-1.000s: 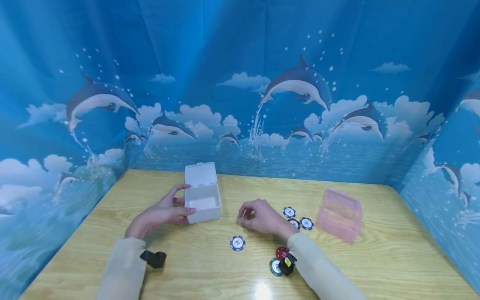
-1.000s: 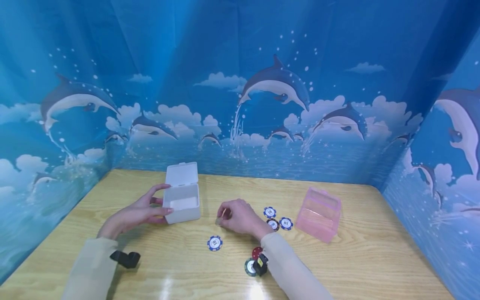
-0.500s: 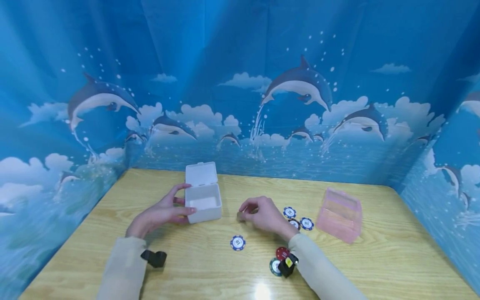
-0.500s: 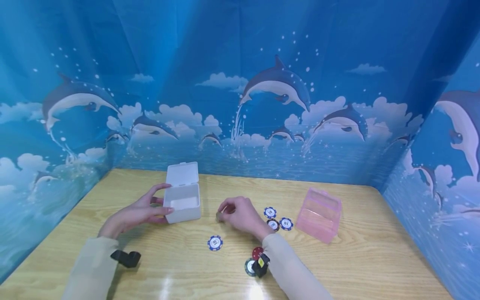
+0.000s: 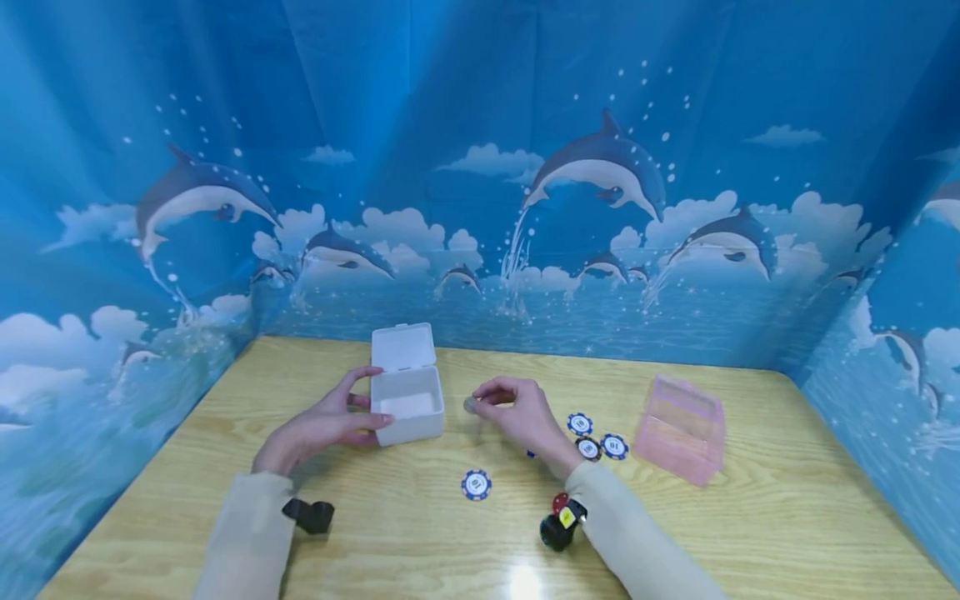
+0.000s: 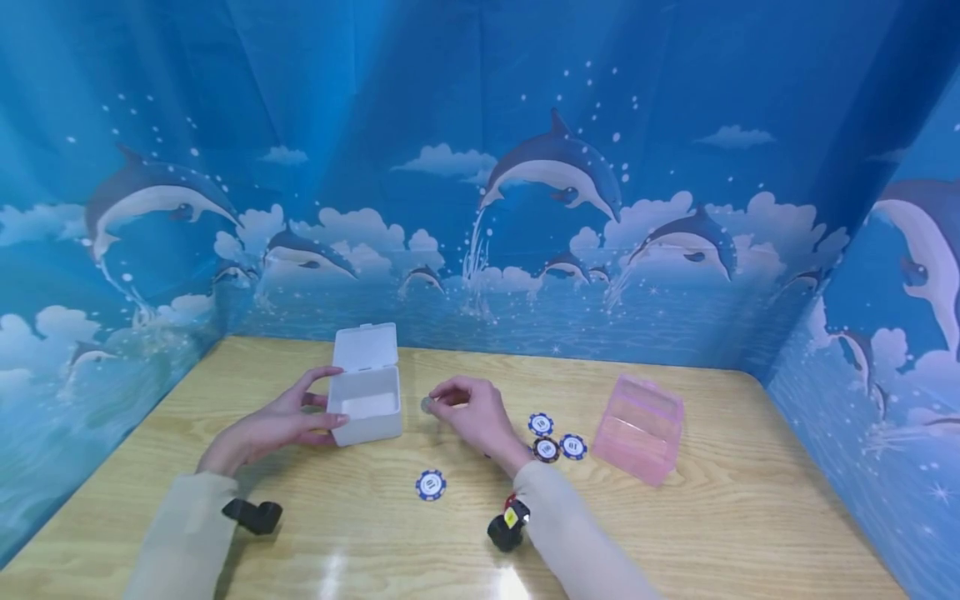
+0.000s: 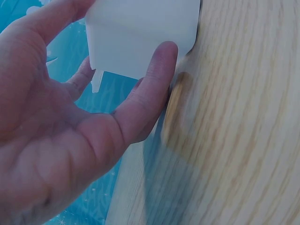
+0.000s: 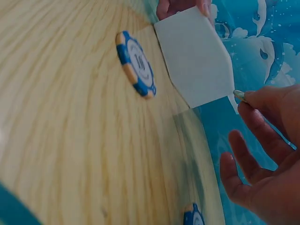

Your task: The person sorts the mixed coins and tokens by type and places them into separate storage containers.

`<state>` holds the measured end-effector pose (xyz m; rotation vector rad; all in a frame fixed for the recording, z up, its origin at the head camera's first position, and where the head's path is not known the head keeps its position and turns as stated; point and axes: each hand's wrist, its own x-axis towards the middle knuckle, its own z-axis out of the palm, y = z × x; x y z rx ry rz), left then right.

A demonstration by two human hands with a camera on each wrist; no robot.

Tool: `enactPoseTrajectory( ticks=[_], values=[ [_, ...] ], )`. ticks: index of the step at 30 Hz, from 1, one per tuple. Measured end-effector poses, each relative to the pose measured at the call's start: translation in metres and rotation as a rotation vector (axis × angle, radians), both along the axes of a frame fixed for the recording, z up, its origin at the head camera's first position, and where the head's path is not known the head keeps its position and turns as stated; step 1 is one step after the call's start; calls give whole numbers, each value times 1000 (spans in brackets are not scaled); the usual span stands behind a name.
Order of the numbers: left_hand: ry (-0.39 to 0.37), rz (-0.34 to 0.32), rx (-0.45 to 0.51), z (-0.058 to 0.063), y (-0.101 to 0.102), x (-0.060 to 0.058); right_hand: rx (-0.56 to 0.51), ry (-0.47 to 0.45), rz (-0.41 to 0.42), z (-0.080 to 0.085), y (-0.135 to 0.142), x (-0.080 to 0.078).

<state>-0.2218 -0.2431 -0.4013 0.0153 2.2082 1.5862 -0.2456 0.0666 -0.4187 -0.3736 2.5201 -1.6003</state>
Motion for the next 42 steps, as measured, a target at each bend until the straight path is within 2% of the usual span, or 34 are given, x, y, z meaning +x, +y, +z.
enactPoseTrajectory(
  ticks=[9, 18, 37, 42],
  values=[
    [7, 4, 22, -2, -2, -2, -114, -9, -46, 5, -15, 0],
    [13, -4, 31, -1, 0, -1, -200, -48, -47, 7, -29, 0],
    [7, 3, -15, -4, -1, -2, -353, -147, -61, 4, -54, -2],
    [0, 11, -24, -4, -1, -2, -349, -161, -48, 5, -59, -2]
  ],
)
